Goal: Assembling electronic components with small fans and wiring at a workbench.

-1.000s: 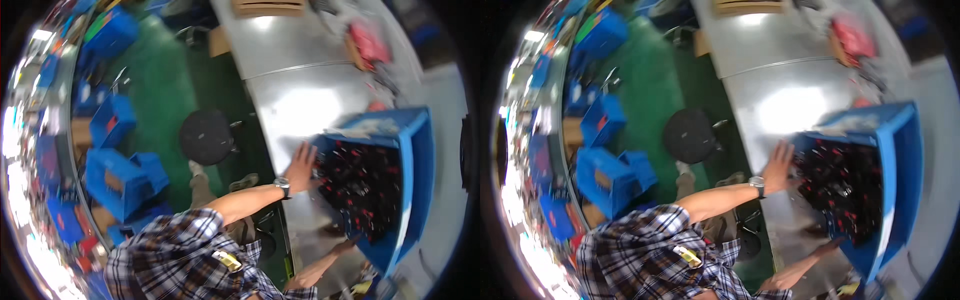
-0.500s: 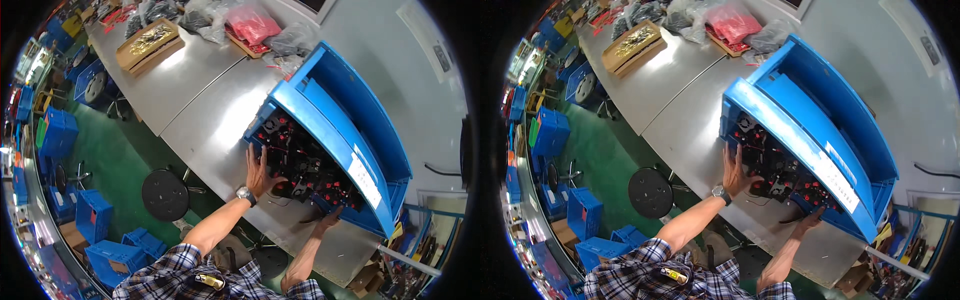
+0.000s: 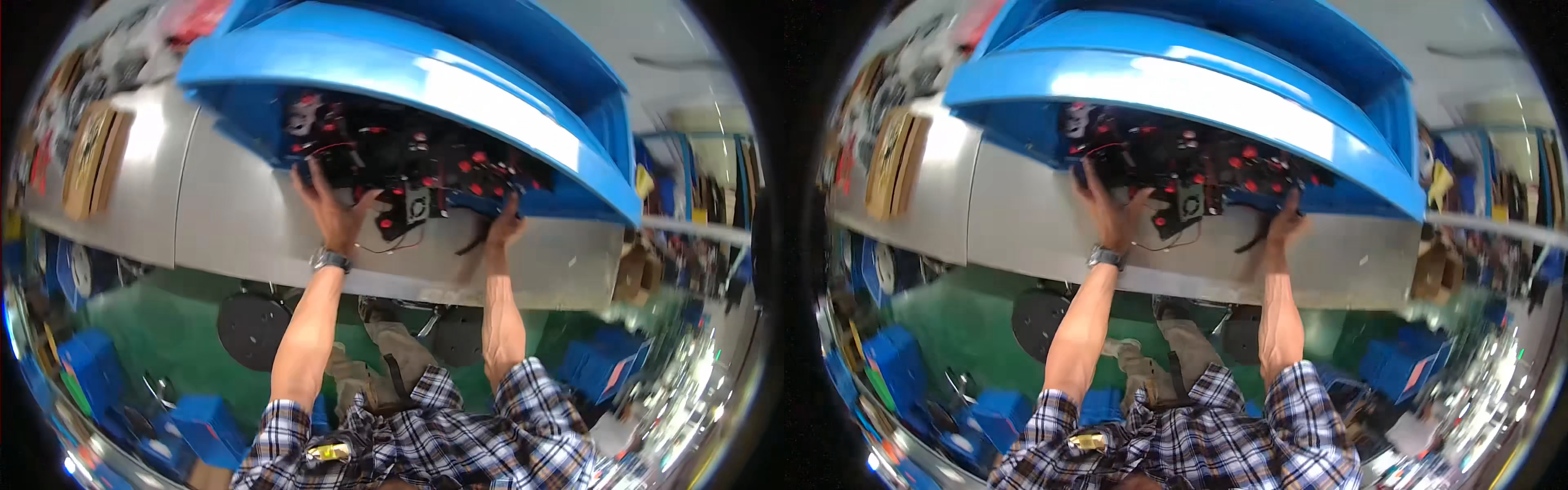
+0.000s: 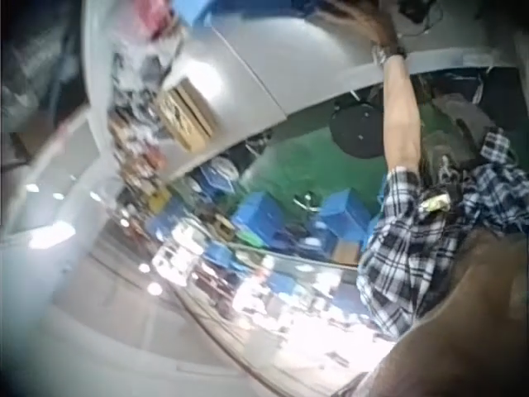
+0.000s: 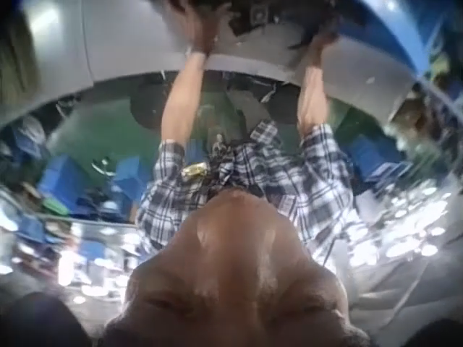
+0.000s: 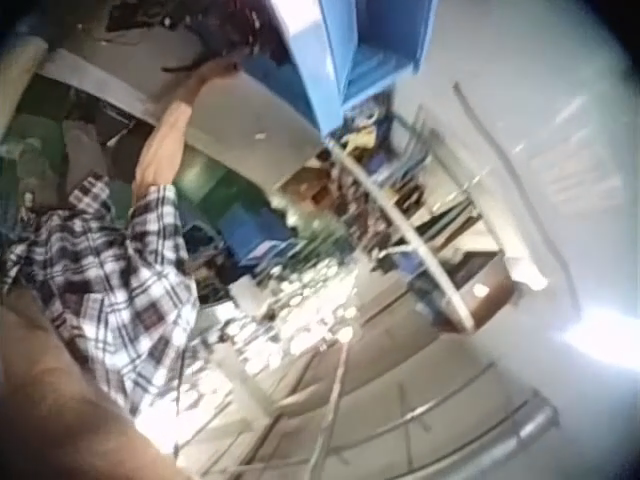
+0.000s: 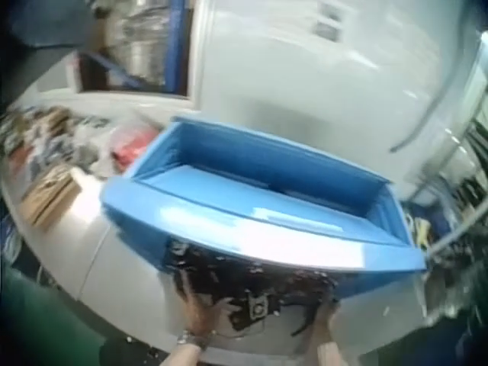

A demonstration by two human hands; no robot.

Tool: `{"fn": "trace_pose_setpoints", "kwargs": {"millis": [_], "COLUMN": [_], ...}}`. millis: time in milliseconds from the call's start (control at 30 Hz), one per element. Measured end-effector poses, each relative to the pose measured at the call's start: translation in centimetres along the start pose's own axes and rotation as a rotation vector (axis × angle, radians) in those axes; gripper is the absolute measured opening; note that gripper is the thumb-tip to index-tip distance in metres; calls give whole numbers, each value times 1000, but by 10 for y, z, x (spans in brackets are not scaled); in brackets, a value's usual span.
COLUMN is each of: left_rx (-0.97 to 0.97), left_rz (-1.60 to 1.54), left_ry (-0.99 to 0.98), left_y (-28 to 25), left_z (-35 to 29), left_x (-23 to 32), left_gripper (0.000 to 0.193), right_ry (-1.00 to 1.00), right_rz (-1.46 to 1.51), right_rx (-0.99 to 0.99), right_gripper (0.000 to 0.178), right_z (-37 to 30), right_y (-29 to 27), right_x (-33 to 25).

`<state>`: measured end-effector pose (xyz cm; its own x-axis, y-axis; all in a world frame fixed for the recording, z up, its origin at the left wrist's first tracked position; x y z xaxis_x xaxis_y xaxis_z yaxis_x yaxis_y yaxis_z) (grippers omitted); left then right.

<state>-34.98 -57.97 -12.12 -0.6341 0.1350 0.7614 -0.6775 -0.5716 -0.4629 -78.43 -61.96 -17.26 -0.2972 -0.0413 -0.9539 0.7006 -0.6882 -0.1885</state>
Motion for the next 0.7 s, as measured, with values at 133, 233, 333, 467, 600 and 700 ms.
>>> {"fn": "trace_pose_setpoints", "kwargs": {"millis": [133, 233, 333, 467, 600, 700], "left_rx": [-69, -129, -158, -54, 114, 74], "left_rz": [104, 172, 134, 149, 239, 195], "left_ry": [31, 18, 16, -34, -15, -78], "left_y": [0, 10, 6, 30, -1, 58], "left_z": [-35, -67, -79, -89, -85, -105], "left_x": [-7, 6, 20, 48, 23, 80], "left_gripper": [138, 136, 138, 127, 101, 97], "right_ry": [543, 148, 205, 15, 188, 356], "right_rz": [1095, -40, -186, -108, -295, 140], "right_rx": [28, 32, -5, 8, -109, 104], "right_gripper": [21, 20, 20, 18, 18, 27], "right_z": [-5, 5, -27, -48, -106, -125], "right_y": [8, -23, -19, -47, -23, -126], "right_x": [47, 9, -29, -20, -20, 92]}}
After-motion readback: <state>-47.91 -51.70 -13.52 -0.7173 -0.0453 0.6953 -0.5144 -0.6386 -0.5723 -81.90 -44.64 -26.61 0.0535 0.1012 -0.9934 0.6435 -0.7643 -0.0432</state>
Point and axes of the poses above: each hand's wrist, its own z-axis towards the middle knuckle, its own y-axis out of the palm, x = y × z, the point moved 7 cm from there along z, towards the middle knuckle, and after that the axes turned 12 degrees about y, right-handed, at the moved point
